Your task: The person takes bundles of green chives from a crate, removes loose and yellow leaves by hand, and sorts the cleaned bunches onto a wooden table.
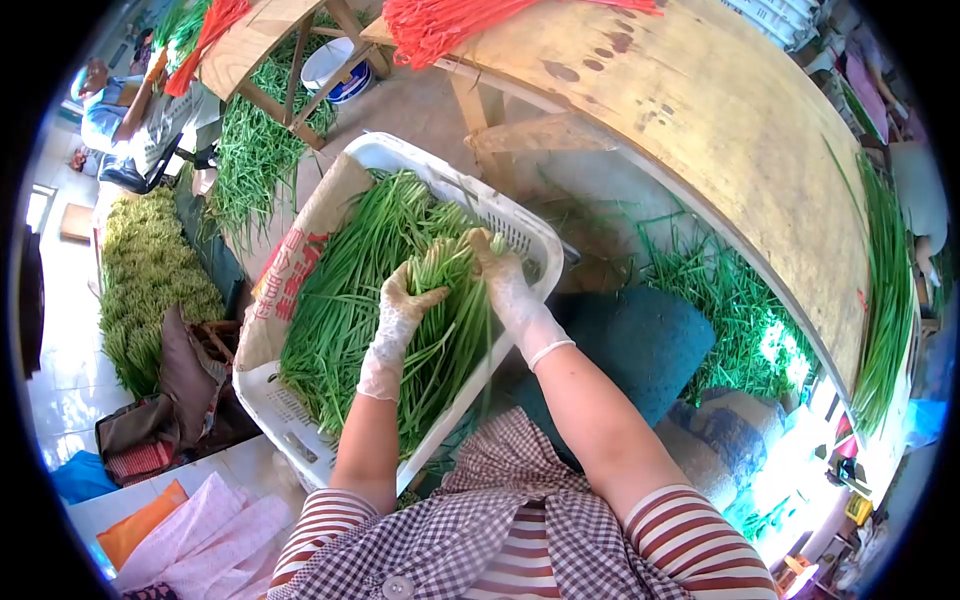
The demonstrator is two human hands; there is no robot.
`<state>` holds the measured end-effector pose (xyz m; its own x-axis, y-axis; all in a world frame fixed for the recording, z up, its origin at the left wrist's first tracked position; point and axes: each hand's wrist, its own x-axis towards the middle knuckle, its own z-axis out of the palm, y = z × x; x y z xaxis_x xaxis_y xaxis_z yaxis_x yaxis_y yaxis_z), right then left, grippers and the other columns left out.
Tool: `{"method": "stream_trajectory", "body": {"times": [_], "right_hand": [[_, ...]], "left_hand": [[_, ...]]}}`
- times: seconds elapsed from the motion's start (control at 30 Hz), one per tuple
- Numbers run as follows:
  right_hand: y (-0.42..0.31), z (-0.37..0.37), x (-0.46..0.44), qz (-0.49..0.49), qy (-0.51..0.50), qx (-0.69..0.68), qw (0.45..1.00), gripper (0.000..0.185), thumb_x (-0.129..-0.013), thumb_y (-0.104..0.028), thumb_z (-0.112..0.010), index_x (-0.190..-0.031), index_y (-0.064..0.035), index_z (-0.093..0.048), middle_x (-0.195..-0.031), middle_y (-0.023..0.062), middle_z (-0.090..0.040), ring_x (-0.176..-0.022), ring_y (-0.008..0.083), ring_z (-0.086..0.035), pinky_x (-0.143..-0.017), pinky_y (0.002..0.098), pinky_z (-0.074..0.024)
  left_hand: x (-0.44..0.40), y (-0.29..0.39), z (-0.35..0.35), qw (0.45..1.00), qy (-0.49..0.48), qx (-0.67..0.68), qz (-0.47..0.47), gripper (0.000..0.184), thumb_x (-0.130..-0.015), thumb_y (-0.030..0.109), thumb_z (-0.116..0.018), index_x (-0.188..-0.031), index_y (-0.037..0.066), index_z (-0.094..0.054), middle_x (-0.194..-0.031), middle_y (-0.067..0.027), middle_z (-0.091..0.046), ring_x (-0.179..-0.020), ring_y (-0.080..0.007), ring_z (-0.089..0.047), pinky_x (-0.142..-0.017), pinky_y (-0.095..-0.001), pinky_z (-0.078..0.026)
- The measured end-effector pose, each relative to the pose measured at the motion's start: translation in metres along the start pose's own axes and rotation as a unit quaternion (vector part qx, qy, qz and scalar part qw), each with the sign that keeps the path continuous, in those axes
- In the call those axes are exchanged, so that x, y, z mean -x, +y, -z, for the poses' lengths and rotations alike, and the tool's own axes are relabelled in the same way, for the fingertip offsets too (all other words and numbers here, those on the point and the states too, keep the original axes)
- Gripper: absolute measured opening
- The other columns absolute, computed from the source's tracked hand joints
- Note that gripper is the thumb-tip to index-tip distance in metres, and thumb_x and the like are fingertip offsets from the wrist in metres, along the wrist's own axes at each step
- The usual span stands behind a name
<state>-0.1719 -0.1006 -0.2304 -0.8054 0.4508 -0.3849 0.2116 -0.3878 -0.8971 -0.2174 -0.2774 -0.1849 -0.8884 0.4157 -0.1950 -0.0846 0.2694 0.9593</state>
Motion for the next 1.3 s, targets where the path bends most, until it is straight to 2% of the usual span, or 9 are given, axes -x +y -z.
{"method": "stream_trajectory", "body": {"times": [0.17, 0.4, 0.5, 0.63, 0.77, 0.87, 1.0, 1.23, 1.3], "right_hand": [[-0.01, -0.017, 0.016, 0.034, 0.045, -0.038, 0.998, 0.04, -0.084, -0.033, -0.075, -0.11, -0.0055, -0.064, -0.087, 0.0014, -0.062, -0.069, 0.0102, -0.054, -0.06, 0.0264, -0.045], [-0.004, -0.031, 0.018, 0.025, -0.03, -0.247, 0.968, 0.065, -0.077, -0.014, -0.081, -0.132, -0.0027, -0.049, -0.112, 0.0055, -0.063, -0.104, 0.0166, -0.058, -0.092, 0.0303, -0.0484], [-0.002, -0.043, 0.033, 0.043, -0.104, -0.099, 0.989, 0.08, -0.074, -0.017, -0.083, -0.139, -0.0031, -0.039, -0.119, 0.0071, -0.062, -0.104, 0.018, -0.06, -0.093, 0.0307, -0.0492], [-0.002, -0.04, 0.023, -0.004, -0.133, 0.101, 0.986, 0.066, -0.067, -0.016, -0.088, -0.124, -0.0032, -0.057, -0.105, 0.0066, -0.068, -0.092, 0.0145, -0.063, -0.082, 0.0284, -0.0526], [0.015, -0.037, 0.017, 0.037, -0.096, -0.02, 0.995, 0.051, -0.068, -0.014, -0.087, -0.113, -0.0029, -0.065, -0.099, 0.0054, -0.07, -0.086, 0.0142, -0.063, -0.077, 0.0291, -0.0531], [0.008, -0.023, 0.012, -0.008, -0.058, -0.05, 0.997, 0.059, -0.068, -0.014, -0.087, -0.117, 0.0017, -0.059, -0.101, 0.007, -0.068, -0.085, 0.0156, -0.062, -0.077, 0.029, -0.0532], [0.016, -0.033, 0.013, -0.014, -0.06, -0.07, 0.996, 0.068, -0.071, -0.01, -0.084, -0.129, -0.0001, -0.052, -0.113, 0.0076, -0.065, -0.096, 0.0149, -0.06, -0.088, 0.0286, -0.0502], [-0.015, -0.028, 0.025, -0.04, -0.146, 0.07, 0.986, 0.055, -0.072, -0.011, -0.084, -0.121, -0.0025, -0.061, -0.103, 0.0053, -0.069, -0.092, 0.0119, -0.062, -0.086, 0.0271, -0.0511], [0.004, -0.018, 0.014, -0.032, -0.107, 0.024, 0.993, 0.051, -0.07, -0.011, -0.085, -0.115, -0.002, -0.065, -0.099, 0.0042, -0.07, -0.089, 0.0109, -0.062, -0.083, 0.0257, -0.0516]], "left_hand": [[-0.007, 0.001, 0.011, 0.994, -0.011, 0.107, -0.016, 0.056, -0.073, 0.003, -0.078, -0.125, -0.001, -0.055, -0.108, -0.006, -0.067, -0.095, -0.0144, -0.062, -0.089, -0.0276, -0.047], [-0.005, 0.017, 0.015, 0.995, -0.047, 0.085, 0.03, 0.058, -0.073, 0.005, -0.076, -0.126, -0.001, -0.054, -0.112, -0.0064, -0.065, -0.103, -0.0157, -0.059, -0.096, -0.0285, -0.044], [-0.012, -0.013, 0.007, 0.991, -0.134, 0.009, 0.014, 0.06, -0.071, 0.005, -0.074, -0.126, -0.001, -0.053, -0.112, -0.0071, -0.065, -0.104, -0.0173, -0.058, -0.098, -0.0305, -0.041], [-0.003, 0.034, 0.019, 0.957, -0.215, -0.081, 0.177, 0.06, -0.07, 0.018, -0.081, -0.121, 0.0, -0.054, -0.111, -0.0124, -0.063, -0.107, -0.0204, -0.056, -0.096, -0.0339, -0.042], [0.027, 0.014, 0.018, 0.963, 0.09, -0.216, -0.134, 0.058, -0.071, 0.027, -0.083, -0.116, 0.001, -0.057, -0.11, -0.0139, -0.06, -0.103, -0.0293, -0.057, -0.093, -0.0404, -0.046], [0.066, 0.028, 0.027, 0.935, -0.022, -0.232, -0.269, 0.063, -0.066, 0.028, -0.084, -0.118, 0.005, -0.057, -0.112, -0.0109, -0.058, -0.109, -0.026, -0.053, -0.098, -0.0414, -0.041], [0.101, -0.008, 0.003, 0.866, -0.026, -0.421, -0.268, 0.025, -0.075, 0.012, -0.071, -0.1, 0.011, -0.066, -0.108, -0.0094, -0.058, -0.098, -0.0328, -0.055, -0.085, -0.0455, -0.044], [0.094, -0.006, 0.008, 0.907, -0.06, -0.313, -0.276, 0.014, -0.081, 0.002, -0.063, -0.094, 0.008, -0.063, -0.099, -0.0109, -0.06, -0.094, -0.0316, -0.057, -0.081, -0.0396, -0.046], [0.085, -0.02, 0.01, 0.942, 0.072, -0.112, -0.307, 0.013, -0.086, 0.0, -0.058, -0.097, 0.005, -0.063, -0.103, -0.0101, -0.062, -0.1, -0.0243, -0.058, -0.089, -0.0356, -0.047]]}}
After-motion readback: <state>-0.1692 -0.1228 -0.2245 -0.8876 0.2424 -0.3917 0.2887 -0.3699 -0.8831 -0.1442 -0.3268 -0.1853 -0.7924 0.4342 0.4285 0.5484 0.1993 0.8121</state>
